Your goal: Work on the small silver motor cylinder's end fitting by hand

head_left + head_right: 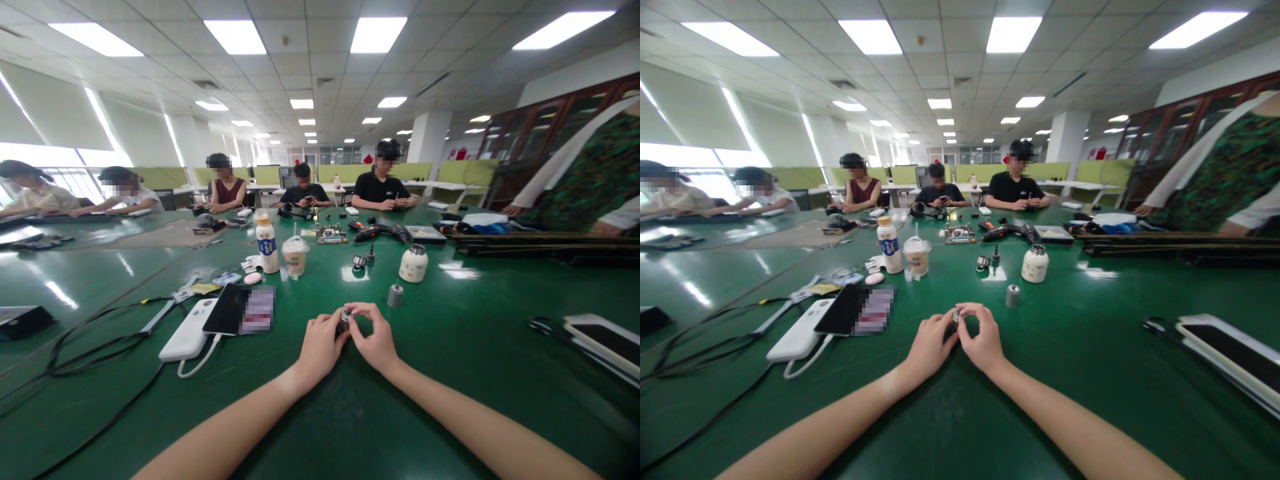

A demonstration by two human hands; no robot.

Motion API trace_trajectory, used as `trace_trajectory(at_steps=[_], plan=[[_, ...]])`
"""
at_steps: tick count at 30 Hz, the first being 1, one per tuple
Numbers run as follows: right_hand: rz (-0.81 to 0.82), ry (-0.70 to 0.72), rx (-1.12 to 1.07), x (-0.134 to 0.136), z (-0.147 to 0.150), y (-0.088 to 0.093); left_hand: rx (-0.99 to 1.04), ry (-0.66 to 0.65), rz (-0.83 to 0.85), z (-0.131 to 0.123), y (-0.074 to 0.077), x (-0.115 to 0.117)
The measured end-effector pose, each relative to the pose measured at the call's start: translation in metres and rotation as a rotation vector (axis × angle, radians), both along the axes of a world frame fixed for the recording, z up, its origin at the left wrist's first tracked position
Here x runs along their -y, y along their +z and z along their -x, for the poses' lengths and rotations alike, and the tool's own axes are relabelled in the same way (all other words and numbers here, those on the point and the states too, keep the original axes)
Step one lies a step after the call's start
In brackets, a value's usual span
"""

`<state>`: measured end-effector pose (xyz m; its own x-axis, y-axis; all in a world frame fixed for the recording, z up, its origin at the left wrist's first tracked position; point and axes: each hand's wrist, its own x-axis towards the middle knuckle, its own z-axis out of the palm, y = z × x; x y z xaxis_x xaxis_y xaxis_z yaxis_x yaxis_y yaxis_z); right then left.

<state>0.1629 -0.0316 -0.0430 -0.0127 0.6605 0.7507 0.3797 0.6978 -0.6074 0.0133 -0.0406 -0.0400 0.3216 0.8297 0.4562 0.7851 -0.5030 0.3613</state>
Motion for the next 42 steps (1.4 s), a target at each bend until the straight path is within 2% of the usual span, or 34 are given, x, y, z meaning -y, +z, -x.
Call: trace_trajectory(at_steps=[21,25,32,38,42], plan=[[0.004,-0.087,-0.192,-0.007,0.000,0.001,-0.024,-0.017,-0.020,0.000,0.000,0.002],[0.080,-0.133,-0.177,-0.014,-0.005,-0.005,-0.027,0.011,-0.015,0.000,-0.002,0.001],[0.236,-0.104,-0.092,-0.025,-0.015,-0.024,-0.029,0.023,-0.010,-0.001,-0.002,0.001],[0.131,-0.090,-0.150,-0.022,-0.012,-0.012,-0.031,0.021,-0.009,-0.001,-0.001,0.001],[0.014,0.004,-0.145,-0.011,-0.003,-0.004,-0.028,0.010,-0.012,-0.001,-0.001,0.000]])
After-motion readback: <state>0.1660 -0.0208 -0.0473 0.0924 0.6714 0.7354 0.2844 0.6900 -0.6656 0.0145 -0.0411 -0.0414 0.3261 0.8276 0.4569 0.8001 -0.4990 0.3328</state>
